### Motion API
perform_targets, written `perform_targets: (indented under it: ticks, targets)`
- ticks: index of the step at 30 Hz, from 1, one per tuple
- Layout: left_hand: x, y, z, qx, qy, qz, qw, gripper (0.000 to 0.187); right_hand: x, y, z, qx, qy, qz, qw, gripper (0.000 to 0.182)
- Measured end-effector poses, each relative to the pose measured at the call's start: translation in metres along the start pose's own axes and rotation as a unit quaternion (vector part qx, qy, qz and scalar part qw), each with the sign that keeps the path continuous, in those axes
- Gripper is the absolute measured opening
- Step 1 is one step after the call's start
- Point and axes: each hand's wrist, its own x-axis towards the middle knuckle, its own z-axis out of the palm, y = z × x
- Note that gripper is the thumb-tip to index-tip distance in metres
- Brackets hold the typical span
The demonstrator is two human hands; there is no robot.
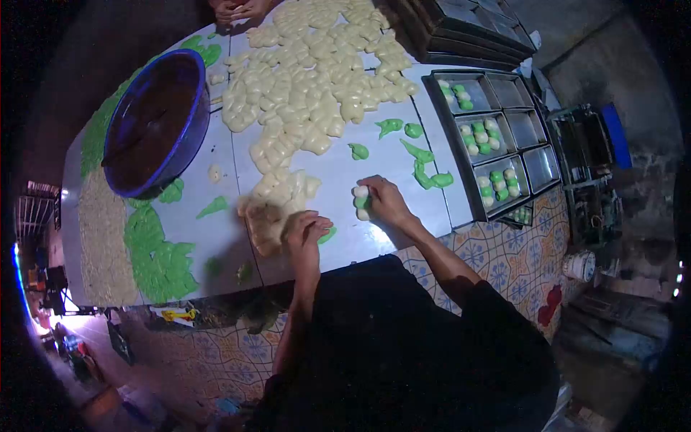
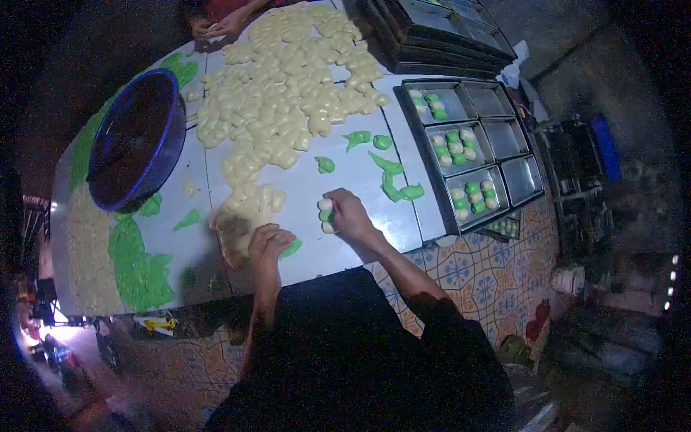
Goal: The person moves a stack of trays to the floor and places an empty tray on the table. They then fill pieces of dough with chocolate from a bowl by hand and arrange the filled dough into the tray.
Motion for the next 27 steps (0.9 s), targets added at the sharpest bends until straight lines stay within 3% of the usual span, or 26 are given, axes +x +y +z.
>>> perform_targets:
  ticks: [1, 3, 6, 7, 9, 10, 11, 12, 13, 14, 15, 17, 18, 19, 20, 21, 22, 24, 27]
  targets:
    - [0.003, 0.001, 0.01, -0.041, 0.003, -0.038, 0.998, 0.011, 0.001, -0.001, 0.003, -0.024, 0.079, -0.019, 0.996, 0.031]
    - [0.005, 0.004, 0.022, -0.019, -0.037, -0.054, 0.998, 0.022, -0.008, -0.023, 0.008, -0.115, 0.149, -0.028, 0.982, 0.041]
    - [0.011, -0.01, 0.029, -0.037, -0.005, -0.059, 0.998, 0.018, -0.02, -0.03, 0.044, -0.181, 0.181, -0.041, 0.966, 0.035]
    - [0.011, -0.01, 0.032, -0.016, -0.014, -0.013, 1.0, 0.014, -0.021, -0.023, 0.052, -0.184, 0.19, -0.048, 0.963, 0.033]
    - [0.014, -0.011, 0.036, 0.077, -0.039, 0.051, 0.995, 0.012, -0.017, -0.009, 0.051, -0.031, 0.201, -0.035, 0.979, 0.027]
    - [0.017, -0.013, 0.039, 0.038, -0.061, 0.048, 0.996, 0.013, -0.018, -0.007, 0.044, 0.018, 0.214, -0.004, 0.977, 0.028]
    - [0.019, -0.014, 0.04, 0.001, -0.078, 0.044, 0.996, 0.015, -0.018, -0.004, 0.033, 0.226, 0.159, 0.126, 0.953, 0.032]
    - [0.024, -0.016, 0.043, 0.093, -0.126, 0.235, 0.959, 0.017, -0.02, 0.011, 0.016, 0.382, 0.1, 0.118, 0.911, 0.034]
    - [0.028, -0.018, 0.046, 0.092, -0.135, 0.239, 0.957, 0.017, -0.024, 0.03, -0.008, 0.527, 0.034, 0.101, 0.843, 0.037]
    - [0.03, -0.02, 0.048, 0.108, -0.147, 0.2, 0.963, 0.016, -0.027, 0.026, -0.039, 0.697, 0.016, 0.133, 0.704, 0.036]
    - [0.032, -0.023, 0.051, 0.124, -0.152, 0.162, 0.967, 0.015, -0.028, 0.033, -0.066, 0.715, 0.031, 0.139, 0.684, 0.037]
    - [0.036, -0.035, 0.058, 0.103, -0.113, 0.134, 0.979, 0.013, -0.015, 0.047, -0.138, 0.683, 0.015, 0.101, 0.723, 0.038]
    - [0.037, -0.041, 0.063, 0.081, -0.076, 0.099, 0.989, 0.013, -0.003, 0.042, -0.181, 0.613, 0.051, 0.141, 0.776, 0.038]
    - [0.037, -0.043, 0.073, 0.057, -0.035, 0.062, 0.996, 0.016, 0.017, 0.063, -0.21, 0.562, 0.09, 0.108, 0.815, 0.036]
    - [0.037, -0.034, 0.084, 0.076, -0.027, 0.008, 0.997, 0.019, 0.045, 0.098, -0.242, 0.38, 0.09, 0.023, 0.92, 0.039]
    - [0.037, -0.04, 0.093, 0.079, -0.016, 0.01, 0.997, 0.019, 0.067, 0.124, -0.268, 0.369, 0.124, 0.091, 0.916, 0.036]
    - [0.037, -0.052, 0.1, 0.073, 0.01, 0.003, 0.997, 0.019, 0.085, 0.115, -0.294, 0.248, 0.169, 0.04, 0.953, 0.035]
    - [0.036, -0.065, 0.107, 0.099, 0.012, 0.002, 0.995, 0.02, 0.134, 0.164, -0.333, 0.227, 0.16, 0.059, 0.959, 0.035]
    - [0.027, -0.034, 0.154, 0.094, 0.039, -0.02, 0.995, 0.019, 0.187, 0.217, -0.358, 0.008, 0.123, 0.09, 0.988, 0.043]
